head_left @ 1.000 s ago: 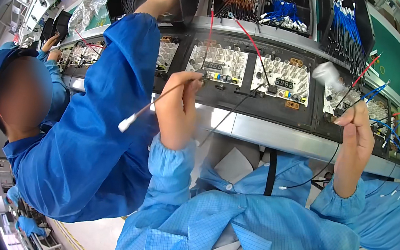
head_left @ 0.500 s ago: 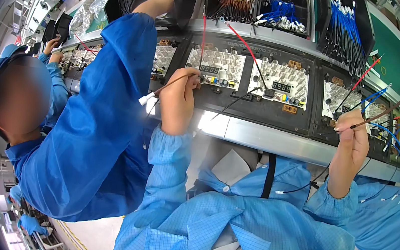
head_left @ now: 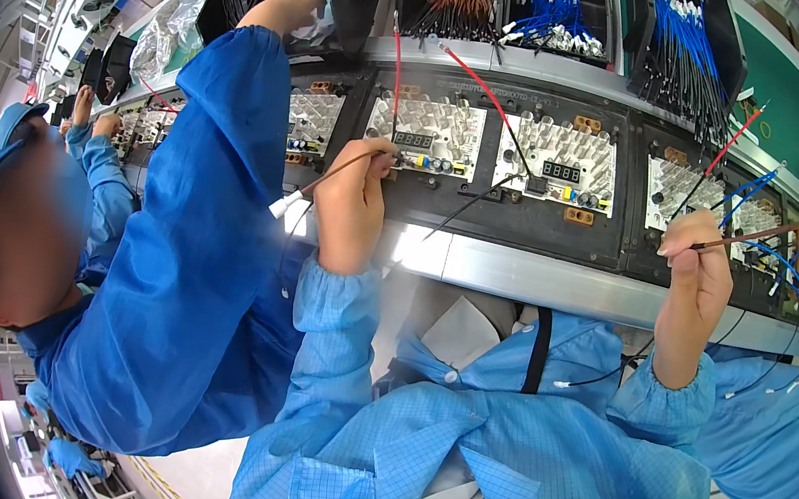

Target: Connecting wiring harnesses to circuit boards on an industrial electronics assembly line.

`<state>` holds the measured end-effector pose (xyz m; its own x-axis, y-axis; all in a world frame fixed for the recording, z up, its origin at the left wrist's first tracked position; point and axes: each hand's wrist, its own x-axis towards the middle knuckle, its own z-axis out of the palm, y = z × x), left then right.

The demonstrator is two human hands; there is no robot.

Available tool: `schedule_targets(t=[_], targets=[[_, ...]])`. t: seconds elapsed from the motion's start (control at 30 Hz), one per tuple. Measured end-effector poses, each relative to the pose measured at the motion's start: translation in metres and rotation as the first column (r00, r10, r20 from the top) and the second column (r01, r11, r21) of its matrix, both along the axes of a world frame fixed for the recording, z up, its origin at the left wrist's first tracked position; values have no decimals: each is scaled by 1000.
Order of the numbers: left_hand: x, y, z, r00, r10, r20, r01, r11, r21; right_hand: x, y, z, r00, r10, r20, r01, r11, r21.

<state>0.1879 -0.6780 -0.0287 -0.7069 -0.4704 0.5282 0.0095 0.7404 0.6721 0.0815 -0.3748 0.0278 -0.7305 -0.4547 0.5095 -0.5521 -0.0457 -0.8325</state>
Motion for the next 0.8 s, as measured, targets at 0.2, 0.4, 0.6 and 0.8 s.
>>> schedule_targets(t=[0.2,0.4,0.6,0.8], targets=[[-4,-5,0,1000,-11,-29,11,1000,7,-3,-7,-2,1000,-9,5,9,1000,10],[-7,-3,2,1000,8,-9,-8,998,-56,-8,-22,-8,1000,-23,-12,25,990,137],[-12,-7,-2,999,35,-6,-35,992,-121,-18,-48,-8,941,-33,-336,153,928,339],[-15,-13,-3,998,60,31,-58,997,-56,-18,-57,-23,923,-59,-380,222,889,401]])
